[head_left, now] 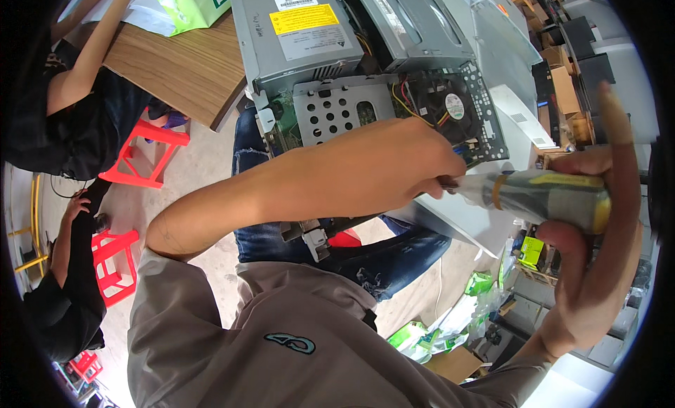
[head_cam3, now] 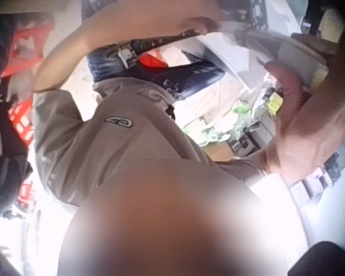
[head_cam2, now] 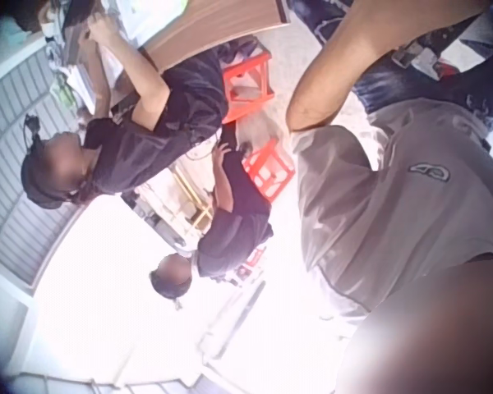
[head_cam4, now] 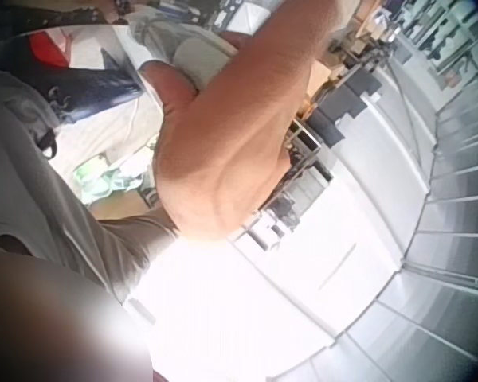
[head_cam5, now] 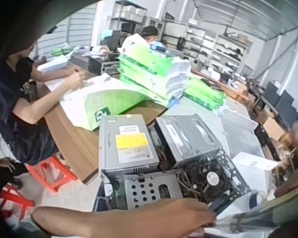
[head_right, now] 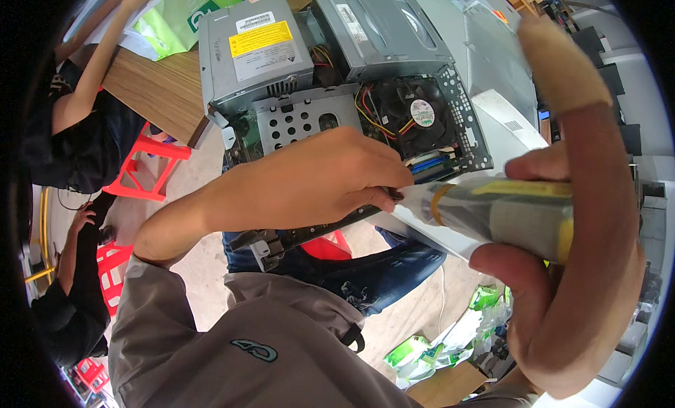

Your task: The person disassembles a computer by opening the desktop casing, removing internal metal components, and detaching blue cables from the motherboard using a screwdriver.

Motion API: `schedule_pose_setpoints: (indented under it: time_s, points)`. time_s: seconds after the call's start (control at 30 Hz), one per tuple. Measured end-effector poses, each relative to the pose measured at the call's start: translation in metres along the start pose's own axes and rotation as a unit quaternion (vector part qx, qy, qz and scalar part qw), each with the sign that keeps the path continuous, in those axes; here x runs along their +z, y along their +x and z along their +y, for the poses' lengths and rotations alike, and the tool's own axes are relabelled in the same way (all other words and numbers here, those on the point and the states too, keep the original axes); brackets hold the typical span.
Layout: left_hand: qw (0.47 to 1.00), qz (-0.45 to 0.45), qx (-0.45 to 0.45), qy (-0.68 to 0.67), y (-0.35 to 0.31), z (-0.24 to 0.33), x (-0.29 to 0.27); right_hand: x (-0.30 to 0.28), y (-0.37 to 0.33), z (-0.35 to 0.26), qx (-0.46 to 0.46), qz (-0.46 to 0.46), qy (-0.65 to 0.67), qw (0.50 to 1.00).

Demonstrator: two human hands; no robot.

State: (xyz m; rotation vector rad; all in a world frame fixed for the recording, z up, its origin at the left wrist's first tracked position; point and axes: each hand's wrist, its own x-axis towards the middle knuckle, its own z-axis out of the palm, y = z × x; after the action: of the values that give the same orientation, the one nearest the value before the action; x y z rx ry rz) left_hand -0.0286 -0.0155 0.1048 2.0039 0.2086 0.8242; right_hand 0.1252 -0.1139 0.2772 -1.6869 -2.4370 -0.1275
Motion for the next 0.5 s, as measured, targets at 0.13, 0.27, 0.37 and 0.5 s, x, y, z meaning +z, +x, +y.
schedule_pose_setpoints:
  time_s: [0.13, 0.27, 0.37, 0.5]
  points:
    - [0.996, 0.016, 0.0, 0.091, -0.006, 0.008, -0.002, 0.01, -0.003, -0.006, 0.112, 0.093, -0.006, 0.989]
    - [0.986, -0.012, -0.022, 0.167, -0.002, 0.006, -0.003, -0.013, 0.01, -0.012, -0.048, -0.047, -0.089, 0.994]
    - [0.99, -0.01, -0.004, 0.142, -0.005, 0.004, -0.007, -0.024, -0.004, 0.014, 0.002, -0.072, -0.009, 0.997]
    - [0.993, 0.009, -0.008, 0.117, -0.004, -0.001, -0.001, -0.014, 0.004, 0.02, -0.035, -0.05, -0.087, 0.994]
